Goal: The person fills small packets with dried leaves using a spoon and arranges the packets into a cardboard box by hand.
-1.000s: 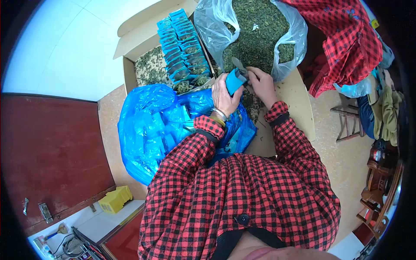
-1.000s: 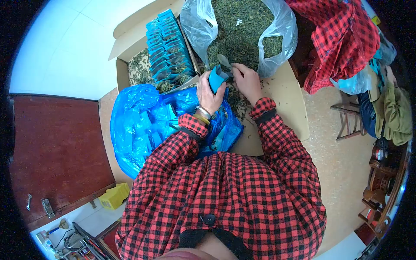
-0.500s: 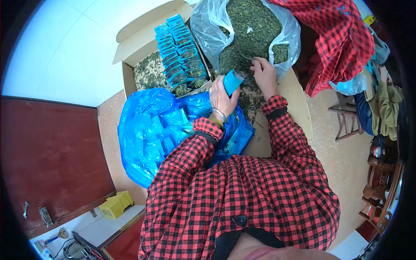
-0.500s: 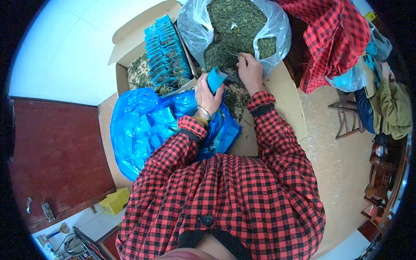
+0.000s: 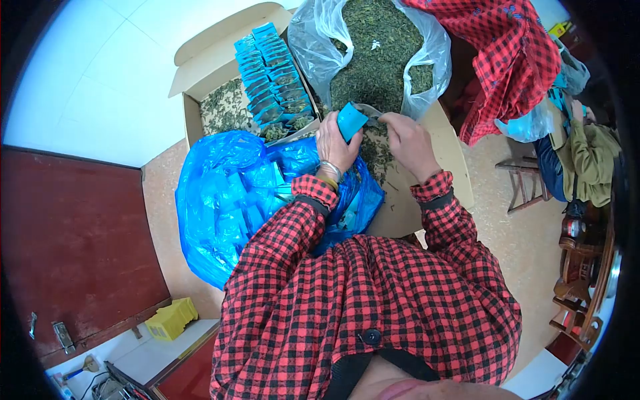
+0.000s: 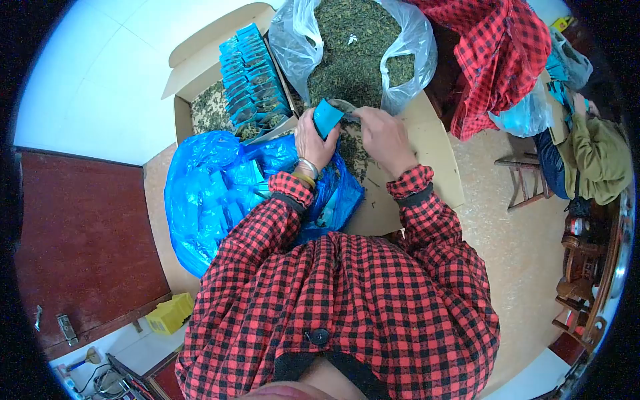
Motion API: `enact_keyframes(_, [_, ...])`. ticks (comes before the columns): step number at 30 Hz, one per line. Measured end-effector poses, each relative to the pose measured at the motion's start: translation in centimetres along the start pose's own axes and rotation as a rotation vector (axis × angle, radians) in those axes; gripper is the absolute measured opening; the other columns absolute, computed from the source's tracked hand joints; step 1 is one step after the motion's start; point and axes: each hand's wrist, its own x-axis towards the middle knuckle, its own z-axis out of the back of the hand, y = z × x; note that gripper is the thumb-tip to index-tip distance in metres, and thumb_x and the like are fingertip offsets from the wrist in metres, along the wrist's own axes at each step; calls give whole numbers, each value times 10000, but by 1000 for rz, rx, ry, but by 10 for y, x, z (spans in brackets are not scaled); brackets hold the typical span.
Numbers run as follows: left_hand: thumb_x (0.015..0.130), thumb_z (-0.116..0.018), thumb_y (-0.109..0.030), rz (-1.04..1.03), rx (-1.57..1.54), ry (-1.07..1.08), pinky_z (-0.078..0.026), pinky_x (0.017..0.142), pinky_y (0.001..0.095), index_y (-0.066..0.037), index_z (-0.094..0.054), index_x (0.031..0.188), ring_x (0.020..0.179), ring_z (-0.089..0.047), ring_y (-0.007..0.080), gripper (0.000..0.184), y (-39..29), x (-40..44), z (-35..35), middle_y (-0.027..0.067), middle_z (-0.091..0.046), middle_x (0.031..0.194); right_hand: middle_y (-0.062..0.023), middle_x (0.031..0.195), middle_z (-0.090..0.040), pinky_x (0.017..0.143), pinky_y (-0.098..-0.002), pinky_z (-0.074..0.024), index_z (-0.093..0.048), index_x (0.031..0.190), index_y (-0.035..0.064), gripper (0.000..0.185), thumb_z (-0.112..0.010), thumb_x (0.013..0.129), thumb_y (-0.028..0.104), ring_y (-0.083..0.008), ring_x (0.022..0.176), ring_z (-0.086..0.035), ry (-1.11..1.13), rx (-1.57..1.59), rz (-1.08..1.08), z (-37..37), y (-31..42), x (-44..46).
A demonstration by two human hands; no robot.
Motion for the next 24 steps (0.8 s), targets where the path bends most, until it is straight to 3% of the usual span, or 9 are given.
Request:
enact_keyframes(5, [804, -728, -309, 29, -35, 6, -382, 992, 483, 15, -400, 1315, 1170, -495, 420, 688, 0, 0, 1, 239, -514, 1270, -135, 985, -704, 730, -379, -545, -647, 1097, 39, 199, -578, 917, 91, -290, 844, -691, -54, -65, 89, -3, -6, -1])
enact_keyframes(8, [802, -737, -285, -1, -49, -40, -404, 974, 471, 14, -412, 1307, 1138, -515, 419, 670, -1, 0, 1, 238, -529, 1241, -114, 1006, -710, 746, -328, -536, -631, 1164, 8, 255, -556, 966, 149, -203, 879, -683, 23, 417, -392, -15, -24, 2])
enact_keyframes(9, [801, -741, -272, -19, -55, -61, -414, 966, 466, 13, -417, 1303, 1122, -524, 418, 662, -1, 0, 1, 238, -537, 1227, -114, 1006, -710, 746, -328, -536, -631, 1164, 8, 255, -556, 966, 149, -203, 879, -683, 22, 416, -391, -21, -28, 5])
enact_keyframes(12, [800, -745, -262, -37, -72, -68, -422, 962, 465, 15, -416, 1304, 1113, -528, 424, 662, 0, 0, 1, 242, -537, 1225, -104, 1015, -709, 726, -302, -548, -612, 1220, -9, 324, -554, 982, 201, -160, 876, -674, 105, 923, -925, -43, -24, 25])
enact_keyframes(16, [801, -741, -290, -1, -103, -24, -393, 997, 475, 23, -401, 1319, 1153, -503, 426, 694, 1, -2, 3, 245, -519, 1255, -109, 970, -717, 647, -290, -568, -624, 1186, -18, 290, -551, 973, 165, -172, 829, -692, 57, 997, -674, -119, -59, 32])
enact_keyframes(17, [802, -738, -307, 23, -117, 1, -377, 1015, 480, 26, -393, 1327, 1175, -491, 425, 711, 1, -2, 3, 246, -511, 1270, -109, 970, -717, 647, -290, -568, -624, 1186, -18, 290, -551, 973, 165, -172, 829, -692, 55, 999, -673, -120, -58, 42])
enact_keyframes(20, [801, -738, -309, 34, -106, 17, -377, 1017, 479, 29, -398, 1325, 1178, -491, 425, 710, 1, -1, 3, 248, -510, 1274, -111, 953, -716, 635, -276, -563, -644, 1132, -26, 266, -546, 975, 164, -171, 813, -695, -120, 1006, -930, -114, -56, 65])
enact_keyframes(24, [802, -735, -317, 52, -99, 36, -376, 1019, 478, 34, -404, 1324, 1185, -490, 423, 711, 1, 0, 3, 251, -509, 1281, -93, 1005, -706, 642, -264, -552, -631, 1149, -10, 268, -537, 989, 183, -150, 842, -687, -229, 744, -792, -88, -62, 69])
